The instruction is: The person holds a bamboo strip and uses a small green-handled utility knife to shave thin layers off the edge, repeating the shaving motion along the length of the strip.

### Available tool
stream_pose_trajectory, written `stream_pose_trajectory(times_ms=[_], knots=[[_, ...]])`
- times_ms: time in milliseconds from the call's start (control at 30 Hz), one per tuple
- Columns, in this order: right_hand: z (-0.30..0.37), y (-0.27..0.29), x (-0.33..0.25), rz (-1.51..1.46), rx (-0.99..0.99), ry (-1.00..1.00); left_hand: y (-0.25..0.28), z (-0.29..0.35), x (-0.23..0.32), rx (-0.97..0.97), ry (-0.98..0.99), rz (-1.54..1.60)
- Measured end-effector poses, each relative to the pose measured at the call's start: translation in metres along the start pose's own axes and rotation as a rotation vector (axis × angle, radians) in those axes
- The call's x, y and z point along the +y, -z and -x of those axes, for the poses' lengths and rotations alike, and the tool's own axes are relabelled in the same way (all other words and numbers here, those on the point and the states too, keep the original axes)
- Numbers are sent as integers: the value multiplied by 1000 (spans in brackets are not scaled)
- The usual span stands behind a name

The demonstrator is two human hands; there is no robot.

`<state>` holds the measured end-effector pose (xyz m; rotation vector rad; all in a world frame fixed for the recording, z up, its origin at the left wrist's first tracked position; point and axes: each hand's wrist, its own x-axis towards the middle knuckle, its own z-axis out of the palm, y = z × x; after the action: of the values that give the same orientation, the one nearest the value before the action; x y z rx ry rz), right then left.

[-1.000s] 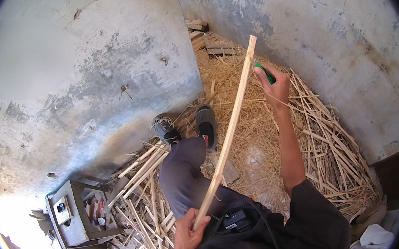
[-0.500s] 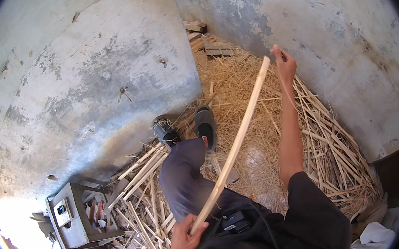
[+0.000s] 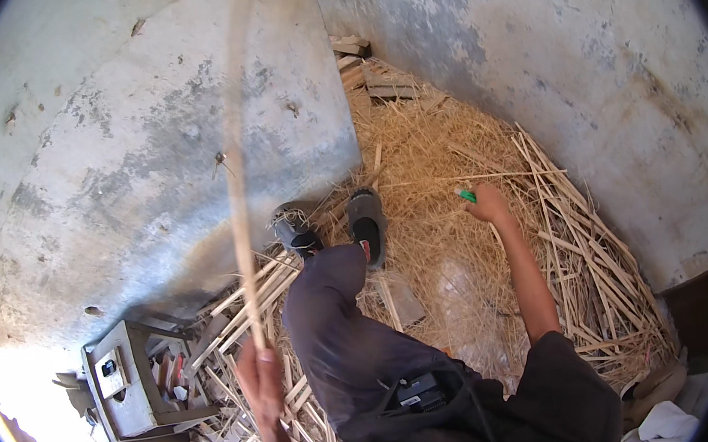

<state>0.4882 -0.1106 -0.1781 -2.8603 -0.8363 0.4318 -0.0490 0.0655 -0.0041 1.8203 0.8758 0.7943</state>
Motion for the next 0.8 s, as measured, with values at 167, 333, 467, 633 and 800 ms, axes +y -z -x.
stream_pose_trajectory(times_ms=[167,333,467,633,800], knots=[[35,-17,-11,-239,18,-13,22,-49,-3,549,-392,147],[62,-21,-44,-511,76,250,17,-67,28,487,-467,455],[98,19,-102,-686,21,400,13,-80,31,461,-591,520],[132,47,-156,-851,36,608,19,-93,58,430,-536,389],[158,63,-197,-1164,13,749,-2,-100,76,199,-529,280]])
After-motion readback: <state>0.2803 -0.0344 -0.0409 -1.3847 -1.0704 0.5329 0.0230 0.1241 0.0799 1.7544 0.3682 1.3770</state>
